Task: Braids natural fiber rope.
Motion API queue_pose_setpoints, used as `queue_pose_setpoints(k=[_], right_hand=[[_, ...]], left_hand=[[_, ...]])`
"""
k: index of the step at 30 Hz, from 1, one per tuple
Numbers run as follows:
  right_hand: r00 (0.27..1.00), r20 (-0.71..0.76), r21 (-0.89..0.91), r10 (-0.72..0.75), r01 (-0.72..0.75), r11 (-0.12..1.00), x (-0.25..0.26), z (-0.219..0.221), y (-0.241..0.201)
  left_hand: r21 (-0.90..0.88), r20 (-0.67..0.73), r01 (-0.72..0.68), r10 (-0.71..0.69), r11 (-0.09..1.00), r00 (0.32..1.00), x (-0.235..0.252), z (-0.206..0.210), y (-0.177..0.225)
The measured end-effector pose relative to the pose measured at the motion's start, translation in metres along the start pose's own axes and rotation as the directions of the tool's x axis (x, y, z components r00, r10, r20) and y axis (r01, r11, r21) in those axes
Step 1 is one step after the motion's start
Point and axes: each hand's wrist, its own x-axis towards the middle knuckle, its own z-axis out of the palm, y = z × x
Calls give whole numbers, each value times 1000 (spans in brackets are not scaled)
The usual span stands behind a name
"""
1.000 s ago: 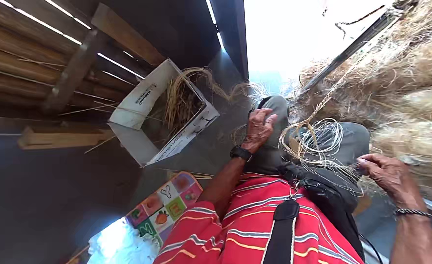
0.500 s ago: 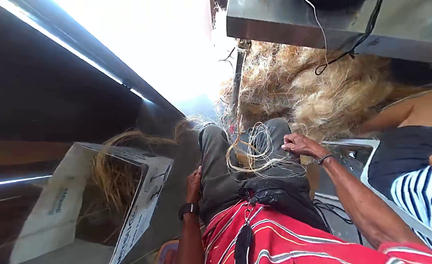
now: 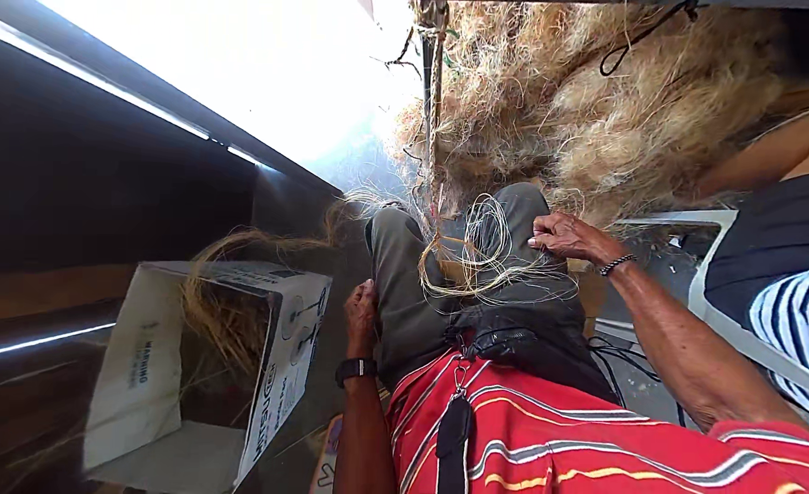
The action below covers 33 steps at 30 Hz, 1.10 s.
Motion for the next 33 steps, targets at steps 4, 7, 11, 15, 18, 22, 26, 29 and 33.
queue_pose_setpoints(k=[4, 7, 11, 15, 18, 22, 26, 29, 33], right_hand=[[1000, 3, 9, -14, 14, 1000, 3, 1, 3], [999, 1, -10, -32, 32, 999, 4, 1, 4], [999, 39, -14, -7, 8, 1000, 5, -4, -1], [999, 41, -2, -4, 4, 1000, 5, 0, 0], [997, 79, 14, -6, 5, 1000, 8, -1, 1], [995, 103, -19, -7, 9, 1000, 7, -6, 0], [994, 108, -33, -15, 19, 999, 5, -9, -4], [994, 105, -38, -27, 32, 999, 4, -8, -3], [995, 94, -39, -40, 44, 998, 5, -6, 0]], left_hand=[[140, 27, -175, 173, 975, 985, 0, 7, 28], [409, 94, -226, 206, 884, 974, 2, 25, 46], [564, 85, -229, 220, 793, 972, 7, 43, 50], [562, 85, -230, 222, 794, 971, 6, 41, 49], [553, 73, -243, 244, 797, 967, 6, 42, 49], [561, 55, -216, 225, 799, 973, 5, 44, 50], [554, 56, -230, 240, 800, 969, 7, 43, 46], [554, 54, -217, 226, 803, 973, 6, 43, 47], [553, 51, -217, 227, 804, 972, 7, 42, 45]])
